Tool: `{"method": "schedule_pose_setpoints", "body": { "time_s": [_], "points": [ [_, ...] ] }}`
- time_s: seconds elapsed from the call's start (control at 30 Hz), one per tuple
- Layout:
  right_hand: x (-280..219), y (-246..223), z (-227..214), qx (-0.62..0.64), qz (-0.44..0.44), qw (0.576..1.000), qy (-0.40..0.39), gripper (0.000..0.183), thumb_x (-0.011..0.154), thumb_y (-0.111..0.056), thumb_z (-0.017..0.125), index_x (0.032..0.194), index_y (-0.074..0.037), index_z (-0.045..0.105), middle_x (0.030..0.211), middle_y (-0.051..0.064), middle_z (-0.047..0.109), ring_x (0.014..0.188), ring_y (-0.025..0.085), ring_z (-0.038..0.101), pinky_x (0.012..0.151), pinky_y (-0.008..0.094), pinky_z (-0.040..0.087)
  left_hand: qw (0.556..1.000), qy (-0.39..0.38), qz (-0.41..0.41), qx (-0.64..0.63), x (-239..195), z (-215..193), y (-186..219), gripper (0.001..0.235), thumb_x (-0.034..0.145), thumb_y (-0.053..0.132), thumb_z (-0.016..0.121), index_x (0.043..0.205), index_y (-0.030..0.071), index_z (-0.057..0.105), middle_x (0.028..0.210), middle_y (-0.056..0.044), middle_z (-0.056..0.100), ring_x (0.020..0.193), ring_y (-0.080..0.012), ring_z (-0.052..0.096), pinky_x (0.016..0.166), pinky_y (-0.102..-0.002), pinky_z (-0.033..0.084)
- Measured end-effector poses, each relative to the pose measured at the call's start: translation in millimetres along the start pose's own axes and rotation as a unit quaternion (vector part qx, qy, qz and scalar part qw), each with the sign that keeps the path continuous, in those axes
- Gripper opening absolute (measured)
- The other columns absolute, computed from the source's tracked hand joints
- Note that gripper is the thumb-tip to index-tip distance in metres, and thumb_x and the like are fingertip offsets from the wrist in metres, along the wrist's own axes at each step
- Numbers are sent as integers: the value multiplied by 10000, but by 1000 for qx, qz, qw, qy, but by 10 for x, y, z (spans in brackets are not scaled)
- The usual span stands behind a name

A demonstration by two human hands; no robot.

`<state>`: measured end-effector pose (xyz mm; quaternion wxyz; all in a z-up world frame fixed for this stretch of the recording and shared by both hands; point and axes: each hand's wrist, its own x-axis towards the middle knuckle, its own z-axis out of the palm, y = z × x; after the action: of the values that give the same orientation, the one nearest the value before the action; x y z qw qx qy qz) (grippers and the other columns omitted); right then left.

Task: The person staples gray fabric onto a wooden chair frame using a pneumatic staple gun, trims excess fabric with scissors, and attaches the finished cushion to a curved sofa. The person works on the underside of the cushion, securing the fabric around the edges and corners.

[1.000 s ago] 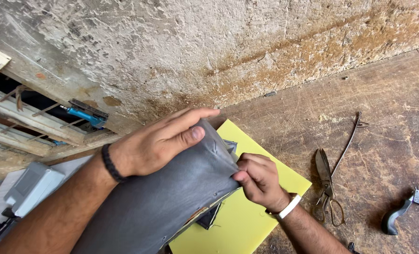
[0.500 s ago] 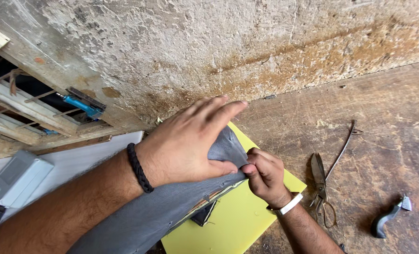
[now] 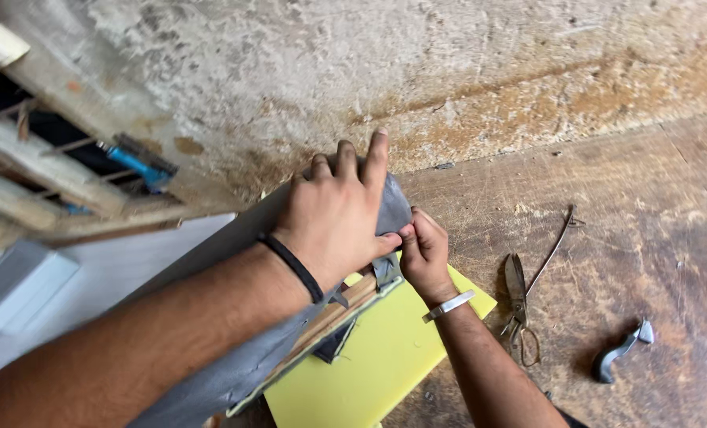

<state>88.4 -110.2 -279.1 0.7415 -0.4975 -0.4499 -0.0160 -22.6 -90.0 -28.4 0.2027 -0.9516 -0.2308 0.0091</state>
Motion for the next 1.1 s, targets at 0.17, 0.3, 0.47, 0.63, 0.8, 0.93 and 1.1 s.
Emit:
{"method": "schedule_pose_setpoints", "body": {
  "time_s": [0.17,0.3,0.47,0.63,0.8,0.93,1.1],
  "points": [
    [-5,91,12,62,47,997,-23,238,1078,-132,536,878,-5,518,798,78,499,726,184,473,661,315,432,970,180,-68,148,-145,239,337,1126,611,678,804,1424,5,412,1285,-236,595,1127,-390,630,867,-524,563],
    [142,-59,11,26,23,997,-62,243,1058,-126,583,861,4,523,785,113,527,702,216,525,651,330,443,985,117,-40,117,-115,179,182,991,730,579,830,1423,-19,449,1240,-215,603,1135,-380,616,904,-513,529],
    [-2,-576,-46,42,-31,987,-153,106,999,-86,620,916,-23,600,856,133,604,766,307,606,707,378,501,991,124,54,19,-461,129,-241,1029,622,552,883,1370,-16,461,1311,-217,591,1190,-354,605,993,-462,510],
    [-156,-879,8,11,-112,979,-170,96,937,-86,689,889,-29,628,855,134,615,859,365,589,777,442,480,982,128,81,-115,-841,94,-521,946,723,635,761,1442,73,512,1447,-183,585,1322,-339,565,1095,-459,464],
    [-64,-629,52,22,-165,976,-138,153,936,-104,673,833,-24,593,825,150,547,866,371,544,837,472,453,921,-114,-197,-315,-386,80,-827,708,933,642,424,1513,252,538,1461,-80,599,1362,-252,554,1140,-404,413],
    [-89,-438,21,32,-101,983,-151,203,978,-124,666,833,-19,572,819,134,544,848,328,552,778,424,463,907,-172,-194,-332,-3,287,-942,590,998,547,379,1468,231,543,1517,-38,553,1399,-229,508,1155,-374,378],
    [-83,-624,-83,131,62,969,-201,217,1020,-152,612,868,-1,581,772,70,525,677,176,540,625,325,451,904,-161,-131,-374,101,380,-1014,566,1022,513,336,1488,226,486,1515,-29,553,1414,-199,495,1156,-345,374]
  ]
}}
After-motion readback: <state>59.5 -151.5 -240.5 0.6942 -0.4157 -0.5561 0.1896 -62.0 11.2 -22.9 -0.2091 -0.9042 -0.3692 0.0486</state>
